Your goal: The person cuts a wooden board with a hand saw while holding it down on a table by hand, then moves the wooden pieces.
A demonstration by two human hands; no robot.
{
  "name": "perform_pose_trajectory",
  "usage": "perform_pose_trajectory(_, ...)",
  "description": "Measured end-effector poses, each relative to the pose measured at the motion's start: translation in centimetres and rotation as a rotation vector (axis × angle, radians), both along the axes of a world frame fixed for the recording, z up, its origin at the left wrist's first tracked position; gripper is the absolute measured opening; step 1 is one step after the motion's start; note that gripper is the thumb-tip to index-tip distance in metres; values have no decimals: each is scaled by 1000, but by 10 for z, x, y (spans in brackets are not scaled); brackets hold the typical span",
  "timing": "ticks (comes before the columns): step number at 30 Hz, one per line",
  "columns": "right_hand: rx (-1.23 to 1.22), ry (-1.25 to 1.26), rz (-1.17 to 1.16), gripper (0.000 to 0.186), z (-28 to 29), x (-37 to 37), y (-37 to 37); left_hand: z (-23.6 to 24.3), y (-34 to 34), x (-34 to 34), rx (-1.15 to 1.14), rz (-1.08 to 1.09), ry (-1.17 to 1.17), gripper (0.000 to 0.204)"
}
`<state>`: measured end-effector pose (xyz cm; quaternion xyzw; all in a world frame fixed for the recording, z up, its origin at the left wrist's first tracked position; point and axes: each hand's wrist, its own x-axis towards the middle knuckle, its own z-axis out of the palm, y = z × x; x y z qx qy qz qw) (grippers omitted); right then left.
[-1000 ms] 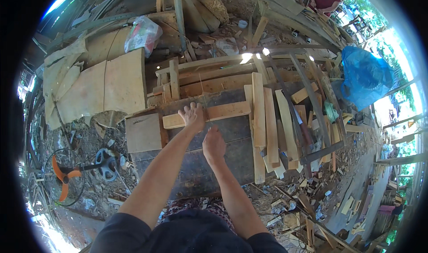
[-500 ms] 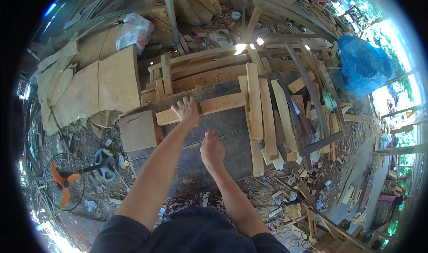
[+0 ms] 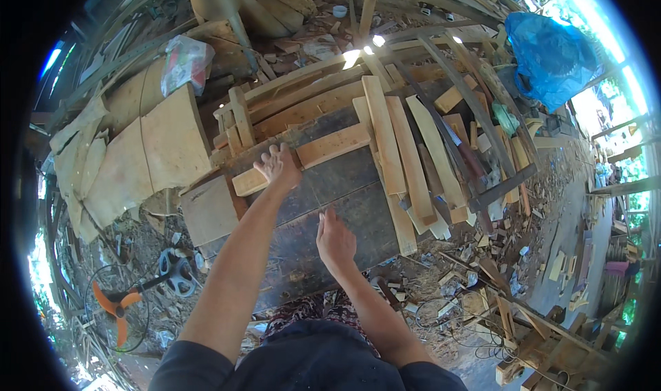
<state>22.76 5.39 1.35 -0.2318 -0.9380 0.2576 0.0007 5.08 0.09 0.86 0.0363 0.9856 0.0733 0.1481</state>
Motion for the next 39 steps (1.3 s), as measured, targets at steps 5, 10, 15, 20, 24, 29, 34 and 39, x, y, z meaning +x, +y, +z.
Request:
perform_pose_trajectory(5,-7,4,-15,22,-9,-55,11,3,10,-2,20,-58,6,64)
perform_pose_trajectory(10,-73,-42,-18,20,-11,-11,2,1,-2,-2,-53,-11,-60,64)
perform_pose_trajectory(15,-53,-75,-36,21,-1,-27,13,5,6,0,-17,-63,-26,63)
perform_pose_trajectory(20,-108,-67,11,23,1,-44,13,-2,4,-2,-33,-23,-13,65)
perform_pose_trajectory(24,-145,-191,-7,24,7,3,15,2,3,0,-60,-35,-74,65)
perform_pose_trajectory(29,-163,-35,-9,22,0,-68,19,4,13,-1,-6,-34,30,63)
perform_pose_trajectory(34,-192,-55,-1,20,-2,-13,11,-6,-2,-2,-56,-11,47,63)
perform_pose_trajectory(39,-223,34,-54,21,-2,-51,24,10,22,2,-93,-78,15,66)
